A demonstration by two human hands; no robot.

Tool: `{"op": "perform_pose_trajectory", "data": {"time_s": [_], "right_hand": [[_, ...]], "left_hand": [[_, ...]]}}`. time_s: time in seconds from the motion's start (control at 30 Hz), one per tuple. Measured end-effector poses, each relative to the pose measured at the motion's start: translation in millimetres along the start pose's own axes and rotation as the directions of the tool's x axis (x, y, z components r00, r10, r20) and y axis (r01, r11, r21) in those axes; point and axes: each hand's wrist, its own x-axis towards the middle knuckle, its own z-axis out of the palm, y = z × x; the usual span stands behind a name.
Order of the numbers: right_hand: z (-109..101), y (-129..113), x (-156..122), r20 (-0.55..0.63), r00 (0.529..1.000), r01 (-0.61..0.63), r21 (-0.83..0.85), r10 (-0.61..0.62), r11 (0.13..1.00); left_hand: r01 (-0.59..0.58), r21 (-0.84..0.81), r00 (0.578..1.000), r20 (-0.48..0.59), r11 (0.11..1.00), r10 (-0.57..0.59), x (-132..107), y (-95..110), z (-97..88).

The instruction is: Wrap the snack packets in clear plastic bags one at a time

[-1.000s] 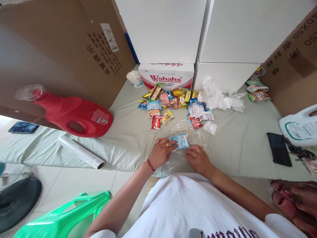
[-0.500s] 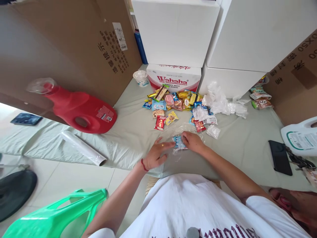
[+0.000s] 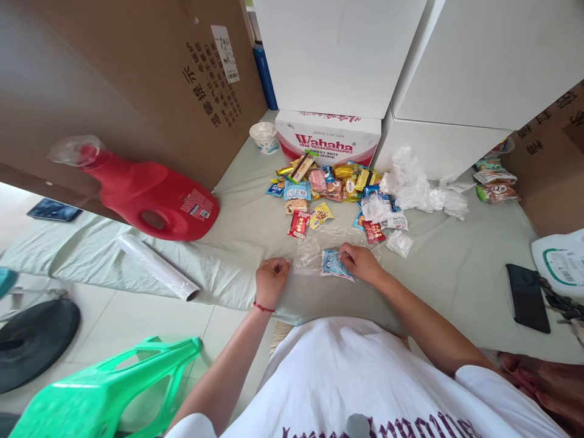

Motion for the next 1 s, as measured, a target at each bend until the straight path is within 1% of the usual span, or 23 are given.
{"op": "perform_pose_trajectory", "data": {"time_s": [0.03, 0.07, 0.1, 0.13, 0.17, 0.2, 0.23, 0.27, 0.3, 0.33, 0.37, 0.4, 0.47, 0.5, 0.53, 0.6, 0.63, 0.7, 0.73, 0.77, 0.83, 0.9, 1.0], "right_hand": [[-1, -1, 1, 0.008, 1.0, -0.016, 0.01, 0.015, 1.0], [-1, -2, 2, 0.015, 0.999, -0.034, 0.016, 0.033, 0.999], [-2, -4, 3, 0.022, 0.998, -0.052, 0.017, 0.052, 0.998], [-3, -6, 4, 0.028, 0.997, -0.069, 0.014, 0.068, 0.998], [-3, -8, 5, 0.035, 0.996, -0.082, 0.007, 0.081, 0.997], [-4, -10, 6, 0.04, 0.995, -0.09, -0.001, 0.09, 0.996], [-5, -12, 7, 0.045, 0.994, -0.095, -0.008, 0.095, 0.995], [-5, -14, 7, 0.049, 0.994, -0.095, -0.013, 0.096, 0.995], [-5, -15, 7, 0.051, 0.994, -0.094, -0.014, 0.094, 0.995], [-5, -16, 7, 0.054, 0.994, -0.09, -0.012, 0.091, 0.996], [-6, -16, 7, 0.058, 0.995, -0.087, -0.006, 0.087, 0.996], [-6, -15, 7, 0.063, 0.995, -0.083, 0.003, 0.083, 0.997], [-8, -12, 8, 0.085, 0.993, -0.083, 0.025, 0.08, 0.996], [-11, -9, 8, 0.105, 0.991, -0.088, 0.035, 0.084, 0.996], [-15, -6, 10, 0.128, 0.987, -0.099, 0.037, 0.094, 0.994], [-27, 1, 13, 0.142, 0.979, -0.145, -0.019, 0.146, 0.989], [-34, 5, 16, 0.121, 0.974, -0.182, -0.084, 0.192, 0.98], [-49, 8, 22, 0.035, 0.96, -0.26, -0.25, 0.277, 0.933], [-55, 8, 26, -0.011, 0.957, -0.279, -0.323, 0.291, 0.904], [-60, 7, 31, -0.041, 0.96, -0.27, -0.377, 0.276, 0.886], [-62, 2, 44, -0.042, 0.983, -0.178, -0.439, 0.178, 0.881], [-58, -5, 58, 0.013, 0.996, -0.076, -0.474, 0.093, 0.877], [-50, -9, 79, 0.136, 0.985, -0.028, -0.481, 0.106, 0.876]], "left_hand": [[0.021, 0.041, 0.996, -0.087, 0.999, -0.017, -2, -2, -4.3], [0.012, 0.081, 0.979, -0.204, 0.997, 0.005, -7, -2, -9.0], [-0.028, 0.122, 0.94, -0.333, 0.992, 0.067, -15, 1, -13.3], [-0.102, 0.169, 0.881, -0.442, 0.98, 0.168, -25, 6, -16.7], [-0.209, 0.221, 0.811, -0.505, 0.953, 0.295, -38, 14, -18.3], [-0.351, 0.268, 0.743, -0.503, 0.897, 0.441, -50, 24, -17.6], [-0.521, 0.28, 0.693, -0.413, 0.806, 0.591, -62, 35, -14.3], [-0.68, 0.245, 0.637, -0.269, 0.691, 0.722, -72, 47, -8.4], [-0.787, 0.195, 0.572, -0.123, 0.585, 0.811, -77, 58, -0.2], [-0.831, 0.159, 0.54, 0.008, 0.532, 0.841, -78, 67, 9.5], [-0.834, 0.148, 0.547, 0.102, 0.531, 0.831, -76, 73, 19.9], [-0.803, 0.169, 0.595, 0.159, 0.572, 0.788, -69, 77, 30.0], [-0.707, 0.233, 0.707, 0.213, 0.668, 0.674, -52, 78, 46.3], [-0.667, 0.258, 0.745, 0.227, 0.699, 0.627, -43, 77, 51.6], [-0.642, 0.274, 0.767, 0.243, 0.716, 0.595, -36, 75, 55.1], [-0.628, 0.29, 0.777, 0.278, 0.722, 0.565, -27, 72, 57.2], [-0.626, 0.3, 0.779, 0.294, 0.72, 0.554, -25, 72, 56.8], [-0.623, 0.324, 0.78, 0.326, 0.712, 0.534, -25, 73, 55.3], [-0.623, 0.336, 0.779, 0.343, 0.706, 0.524, -26, 75, 54.7], [-0.623, 0.348, 0.779, 0.36, 0.701, 0.513, -27, 77, 54.5], [-0.617, 0.372, 0.782, 0.383, 0.693, 0.491, -27, 80, 54.6], [-0.612, 0.39, 0.786, 0.396, 0.688, 0.475, -28, 82, 54.8], [-0.613, 0.4, 0.785, 0.404, 0.681, 0.47, -29, 85, 54.1]]}}
